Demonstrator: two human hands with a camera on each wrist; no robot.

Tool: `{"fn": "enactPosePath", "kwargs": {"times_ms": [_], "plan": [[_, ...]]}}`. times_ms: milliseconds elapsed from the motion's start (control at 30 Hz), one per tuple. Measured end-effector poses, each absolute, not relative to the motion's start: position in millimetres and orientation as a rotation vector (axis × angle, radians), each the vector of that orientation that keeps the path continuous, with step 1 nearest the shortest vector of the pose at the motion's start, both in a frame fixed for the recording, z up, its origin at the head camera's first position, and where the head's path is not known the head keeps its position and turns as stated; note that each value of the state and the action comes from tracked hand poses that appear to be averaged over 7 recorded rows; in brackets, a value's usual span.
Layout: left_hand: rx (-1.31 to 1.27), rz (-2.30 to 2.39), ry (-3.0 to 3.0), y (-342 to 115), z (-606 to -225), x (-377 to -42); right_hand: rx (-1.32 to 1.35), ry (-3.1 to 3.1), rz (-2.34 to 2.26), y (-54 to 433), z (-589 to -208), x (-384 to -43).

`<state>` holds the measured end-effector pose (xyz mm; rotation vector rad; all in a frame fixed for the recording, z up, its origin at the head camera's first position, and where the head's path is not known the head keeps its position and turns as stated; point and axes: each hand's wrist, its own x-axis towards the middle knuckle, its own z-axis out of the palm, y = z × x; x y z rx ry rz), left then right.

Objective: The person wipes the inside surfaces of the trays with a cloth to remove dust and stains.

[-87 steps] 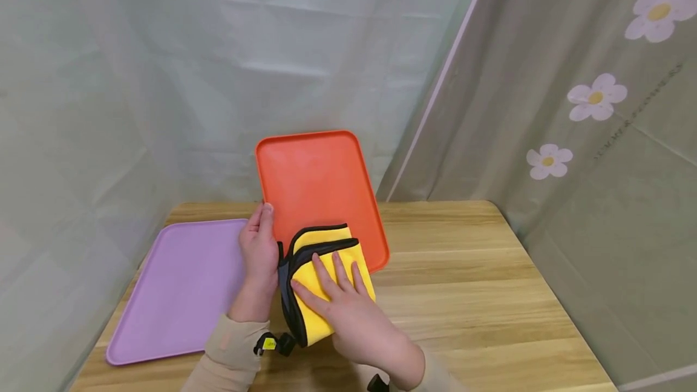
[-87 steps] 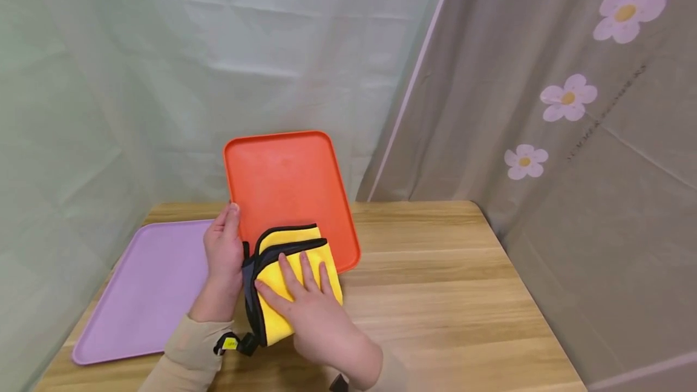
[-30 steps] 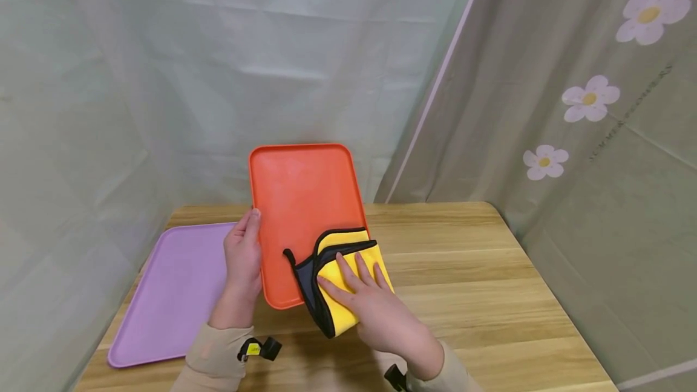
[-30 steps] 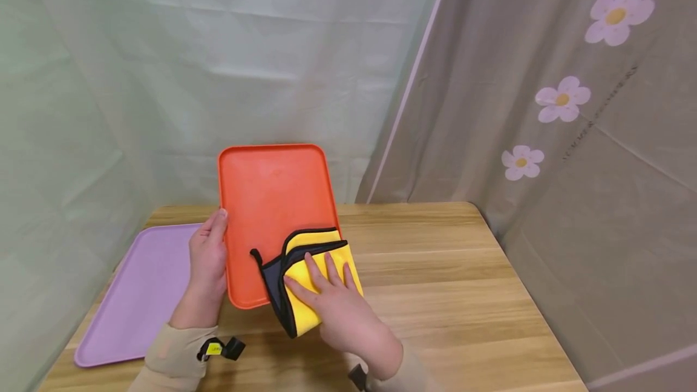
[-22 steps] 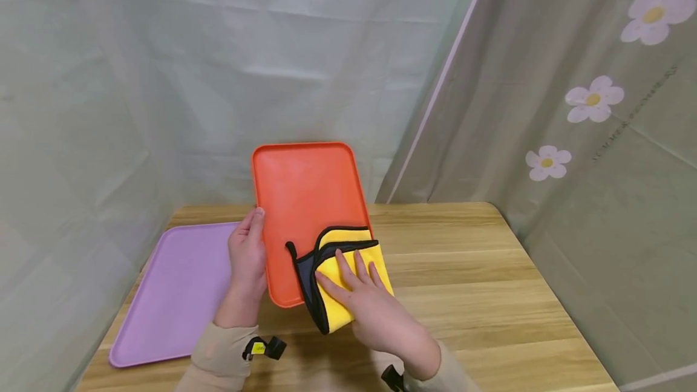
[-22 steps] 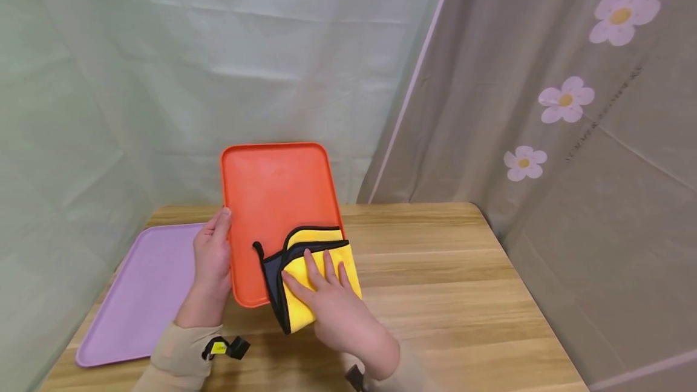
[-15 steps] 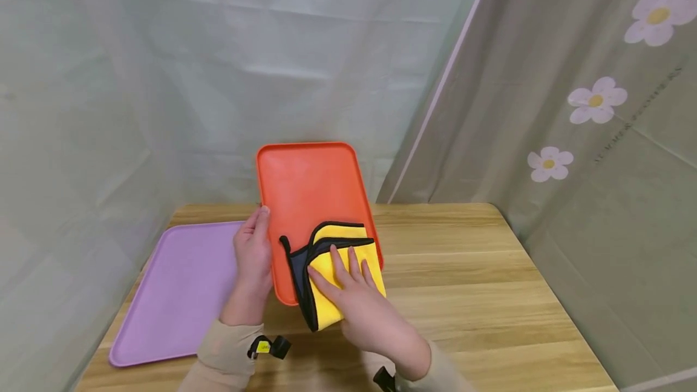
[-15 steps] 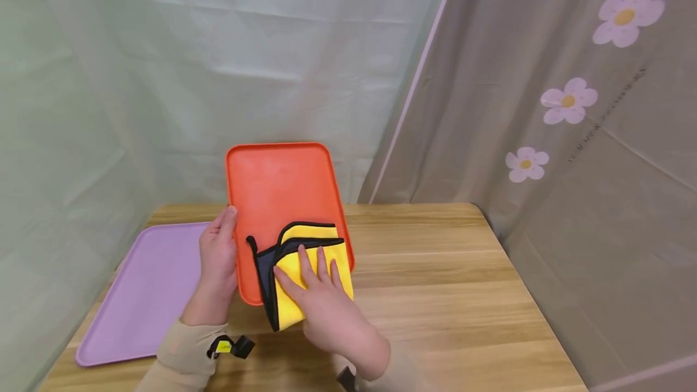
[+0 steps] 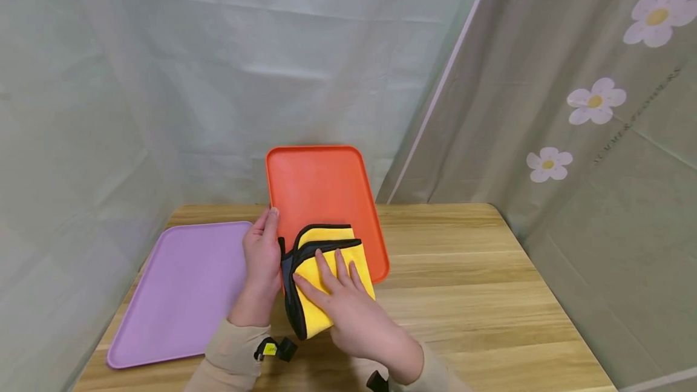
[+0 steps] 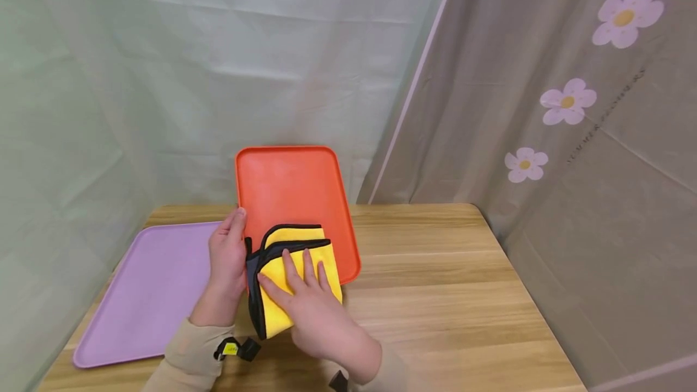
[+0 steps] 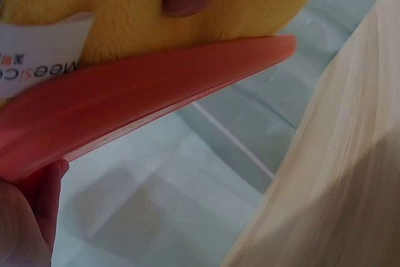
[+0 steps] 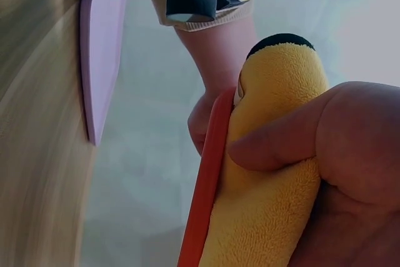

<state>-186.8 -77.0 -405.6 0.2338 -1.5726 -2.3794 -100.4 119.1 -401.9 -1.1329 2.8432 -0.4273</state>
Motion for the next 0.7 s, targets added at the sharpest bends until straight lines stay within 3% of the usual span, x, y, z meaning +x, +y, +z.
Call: {"fn": "enactPosePath", "kwargs": {"times_ms": [533,700], "plan": [[0.271,-2.365,-1.589,-79,-407,-184,-1.185,2.814,-0.473,128,-400,-103],[0.293,-2.372,-1.613,-84,-409,-182,-1.174,2.717,-0.787,146,-394,-110]]}}
